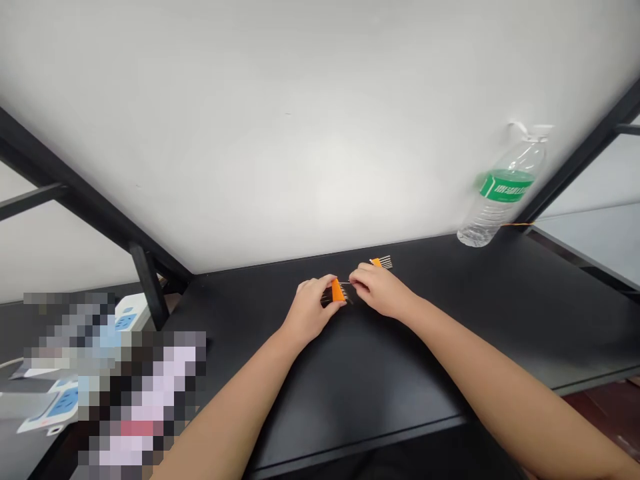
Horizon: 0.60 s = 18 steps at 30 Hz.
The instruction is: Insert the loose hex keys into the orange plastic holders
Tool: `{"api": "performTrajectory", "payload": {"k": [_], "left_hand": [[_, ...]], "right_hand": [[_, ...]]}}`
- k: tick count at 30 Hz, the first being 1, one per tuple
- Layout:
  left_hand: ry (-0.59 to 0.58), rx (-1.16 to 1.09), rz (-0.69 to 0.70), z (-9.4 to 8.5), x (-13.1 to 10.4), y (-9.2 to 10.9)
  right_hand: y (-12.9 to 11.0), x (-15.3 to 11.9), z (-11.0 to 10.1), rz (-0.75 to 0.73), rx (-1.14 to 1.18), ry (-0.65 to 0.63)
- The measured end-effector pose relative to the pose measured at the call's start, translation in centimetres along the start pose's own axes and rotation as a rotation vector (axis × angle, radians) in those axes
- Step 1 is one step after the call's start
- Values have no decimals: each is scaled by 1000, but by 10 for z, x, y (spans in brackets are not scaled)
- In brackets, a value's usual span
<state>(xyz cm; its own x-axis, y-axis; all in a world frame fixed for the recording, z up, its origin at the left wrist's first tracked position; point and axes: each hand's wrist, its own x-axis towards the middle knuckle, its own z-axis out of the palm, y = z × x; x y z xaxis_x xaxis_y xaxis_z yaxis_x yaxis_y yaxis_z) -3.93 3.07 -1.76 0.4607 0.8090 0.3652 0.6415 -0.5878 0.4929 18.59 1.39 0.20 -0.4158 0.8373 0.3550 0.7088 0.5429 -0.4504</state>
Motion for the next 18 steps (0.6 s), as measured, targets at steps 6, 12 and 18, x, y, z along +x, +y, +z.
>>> {"api": "performTrajectory", "payload": {"k": [6,12,18], "left_hand": [[-48,-8,-2,0,0,0],[-20,-28,43,0,-1,-2],[-38,-30,12,-2,-1,0]], "right_hand": [[-1,-3,-4,-5,-66,-30],[-1,-3,-4,2,-65,-24],[-1,-4,-6,-1,-90,-26]]}}
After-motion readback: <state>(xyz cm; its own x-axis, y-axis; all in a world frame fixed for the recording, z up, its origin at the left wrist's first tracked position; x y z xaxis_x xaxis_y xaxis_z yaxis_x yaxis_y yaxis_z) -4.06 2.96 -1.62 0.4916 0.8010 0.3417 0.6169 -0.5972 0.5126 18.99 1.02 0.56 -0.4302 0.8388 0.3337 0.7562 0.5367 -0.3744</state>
